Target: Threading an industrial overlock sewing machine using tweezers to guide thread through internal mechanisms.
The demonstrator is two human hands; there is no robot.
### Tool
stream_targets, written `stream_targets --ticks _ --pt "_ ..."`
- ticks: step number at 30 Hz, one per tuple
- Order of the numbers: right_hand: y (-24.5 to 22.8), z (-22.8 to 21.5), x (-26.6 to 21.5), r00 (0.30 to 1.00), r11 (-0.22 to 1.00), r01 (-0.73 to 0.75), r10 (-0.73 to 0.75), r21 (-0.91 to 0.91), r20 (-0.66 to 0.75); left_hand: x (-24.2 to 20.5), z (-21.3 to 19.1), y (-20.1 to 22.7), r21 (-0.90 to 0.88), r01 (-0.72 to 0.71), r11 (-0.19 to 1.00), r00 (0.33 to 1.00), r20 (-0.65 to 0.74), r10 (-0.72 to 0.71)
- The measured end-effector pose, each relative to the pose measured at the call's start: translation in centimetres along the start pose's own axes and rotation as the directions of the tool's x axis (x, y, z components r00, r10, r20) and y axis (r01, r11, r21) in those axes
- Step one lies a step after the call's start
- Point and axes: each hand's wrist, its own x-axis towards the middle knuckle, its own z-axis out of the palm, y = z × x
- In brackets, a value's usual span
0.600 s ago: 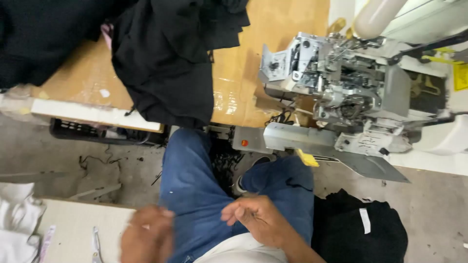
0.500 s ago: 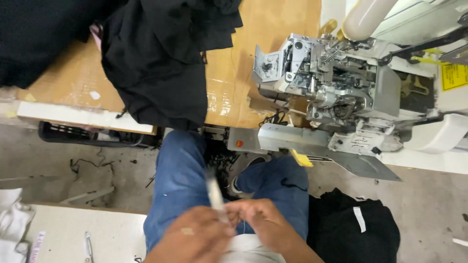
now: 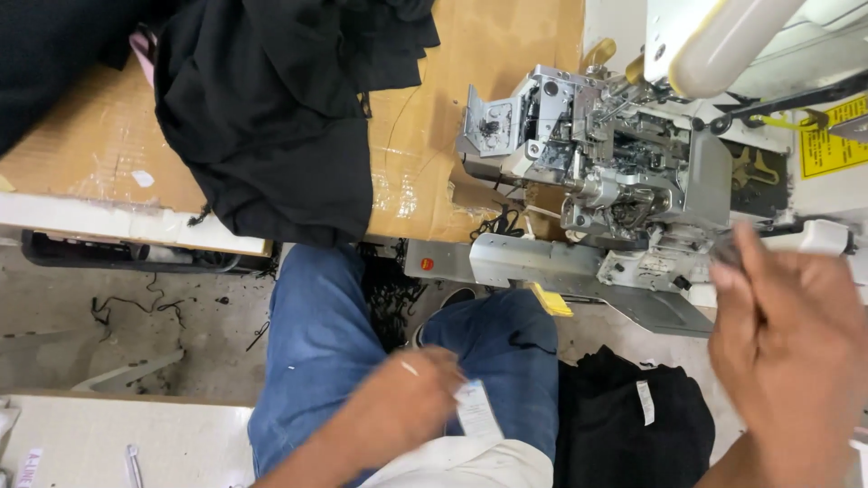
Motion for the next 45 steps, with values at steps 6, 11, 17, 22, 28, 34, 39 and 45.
stream_targets --ticks 6,11,17,22,28,34,39,45 --pt "1.7 1.0 5.1 0.98 0.958 0.173 -0.191 -0.229 -0.06 -11.0 2.7 -3.9 -0.085 0.506 0.858 0.813 -0.286 -0.508" --pt "3.5 3.3 5.7 0.955 0.91 0.206 -0.267 -0.359 -0.129 -10.4 2.7 -4.1 -0.055 0.544 0.837 0.794 -0.289 -0.535" --pt "4.1 3.9 5.8 0.959 0.866 0.156 -0.248 -0.475 -0.137 -9.7 2.8 -4.4 -0.035 0.561 0.827 0.803 -0.218 -0.554" --pt "3.5 3.9 6.3 0.959 0.86 0.162 -0.252 -0.485 -0.126 -9.9 2.8 -4.5 -0.037 0.581 0.813 0.788 -0.222 -0.574" --pt "3.8 4.4 7.9 0.957 0.9 0.17 -0.248 -0.401 -0.149 -9.9 3.2 -4.7 -0.008 0.588 0.809 0.792 -0.199 -0.578" --pt "3.9 1.8 10.5 0.974 0.972 -0.099 0.051 0.211 0.222 -10.0 3.0 -4.6 -0.02 0.609 0.793 0.778 -0.177 -0.603" --pt "7.3 1.9 10.2 0.975 0.927 -0.091 0.009 0.363 0.222 -9.7 3.0 -4.6 -0.014 0.605 0.796 0.783 -0.166 -0.599" --pt "8.2 1.7 9.7 0.976 0.912 0.002 -0.092 0.41 0.198 -9.8 3.3 -4.7 0.02 0.617 0.787 0.781 -0.141 -0.609"
